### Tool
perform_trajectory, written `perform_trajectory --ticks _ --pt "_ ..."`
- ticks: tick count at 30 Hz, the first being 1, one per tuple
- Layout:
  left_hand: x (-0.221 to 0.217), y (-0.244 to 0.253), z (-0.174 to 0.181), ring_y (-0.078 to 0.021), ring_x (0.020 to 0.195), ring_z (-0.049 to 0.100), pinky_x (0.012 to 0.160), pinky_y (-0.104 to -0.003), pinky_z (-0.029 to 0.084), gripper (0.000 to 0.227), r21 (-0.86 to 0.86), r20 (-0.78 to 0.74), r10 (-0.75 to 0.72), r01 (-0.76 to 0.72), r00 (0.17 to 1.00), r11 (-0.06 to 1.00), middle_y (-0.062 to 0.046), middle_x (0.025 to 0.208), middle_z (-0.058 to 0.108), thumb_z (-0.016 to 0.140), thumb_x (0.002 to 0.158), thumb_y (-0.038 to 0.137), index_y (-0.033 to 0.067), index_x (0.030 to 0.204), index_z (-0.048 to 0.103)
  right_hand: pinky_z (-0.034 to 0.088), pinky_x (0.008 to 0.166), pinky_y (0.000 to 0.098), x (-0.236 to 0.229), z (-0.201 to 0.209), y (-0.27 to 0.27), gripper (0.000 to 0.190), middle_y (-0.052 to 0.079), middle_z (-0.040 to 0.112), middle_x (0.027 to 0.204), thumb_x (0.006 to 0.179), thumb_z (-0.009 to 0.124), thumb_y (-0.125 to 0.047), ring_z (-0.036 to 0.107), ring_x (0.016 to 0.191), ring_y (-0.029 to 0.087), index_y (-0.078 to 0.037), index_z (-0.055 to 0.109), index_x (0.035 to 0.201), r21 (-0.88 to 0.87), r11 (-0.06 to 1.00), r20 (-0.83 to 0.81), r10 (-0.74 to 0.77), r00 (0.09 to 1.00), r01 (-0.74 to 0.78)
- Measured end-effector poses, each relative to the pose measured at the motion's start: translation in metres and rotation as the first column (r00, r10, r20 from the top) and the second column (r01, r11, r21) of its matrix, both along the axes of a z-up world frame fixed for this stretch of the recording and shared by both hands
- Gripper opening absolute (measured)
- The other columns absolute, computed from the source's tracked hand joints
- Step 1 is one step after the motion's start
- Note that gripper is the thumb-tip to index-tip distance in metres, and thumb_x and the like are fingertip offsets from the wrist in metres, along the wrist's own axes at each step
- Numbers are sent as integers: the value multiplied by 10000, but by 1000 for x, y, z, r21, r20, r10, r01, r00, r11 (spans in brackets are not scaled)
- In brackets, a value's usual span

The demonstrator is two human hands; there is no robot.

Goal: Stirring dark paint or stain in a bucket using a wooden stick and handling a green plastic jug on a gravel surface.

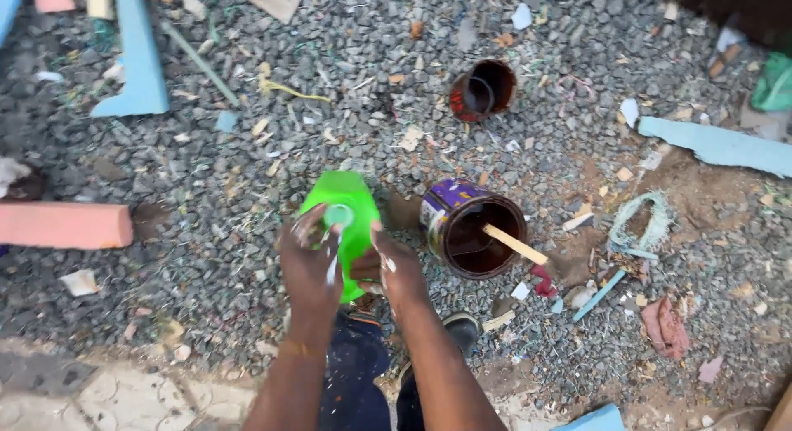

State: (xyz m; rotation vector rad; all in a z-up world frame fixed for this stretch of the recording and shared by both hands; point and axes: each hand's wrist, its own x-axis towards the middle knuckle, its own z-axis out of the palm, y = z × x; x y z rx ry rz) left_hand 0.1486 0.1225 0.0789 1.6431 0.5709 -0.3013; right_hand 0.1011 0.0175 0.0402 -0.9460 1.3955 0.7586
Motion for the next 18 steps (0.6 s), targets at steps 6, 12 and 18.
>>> perform_trajectory --ticks 6,12,18 --pt "-101 -66 27 -151 693 540 616 -279 384 170 -130 -620 342 -522 706 843 -94 859 636 635 960 125 8 1082 654 512 393 292 -134 -28 -110 299 79 662 705 876 807 -280 588 459 157 -38 696 1013 -424 732 132 -532 836 533" --pt "-177 -101 -33 -256 1364 527 994 -307 450 770 -335 -689 -62 -241 722 911 -150 1616 432 695 873 200 103 1570 383 410 655 301 -157 -62 -185 865 95 553 1184 816 741 -249 495 804 167 -246 369 1597 -319 682 346 -562 751 658" --pt "-150 -136 -41 -177 1502 320 1205 -336 197 960 -443 -595 -95 -226 798 868 -95 1674 318 694 854 311 116 1631 165 441 540 230 -120 -77 -182 358 36 613 792 897 750 -223 523 659 93 -4 685 1173 -296 903 603 -77 794 312"
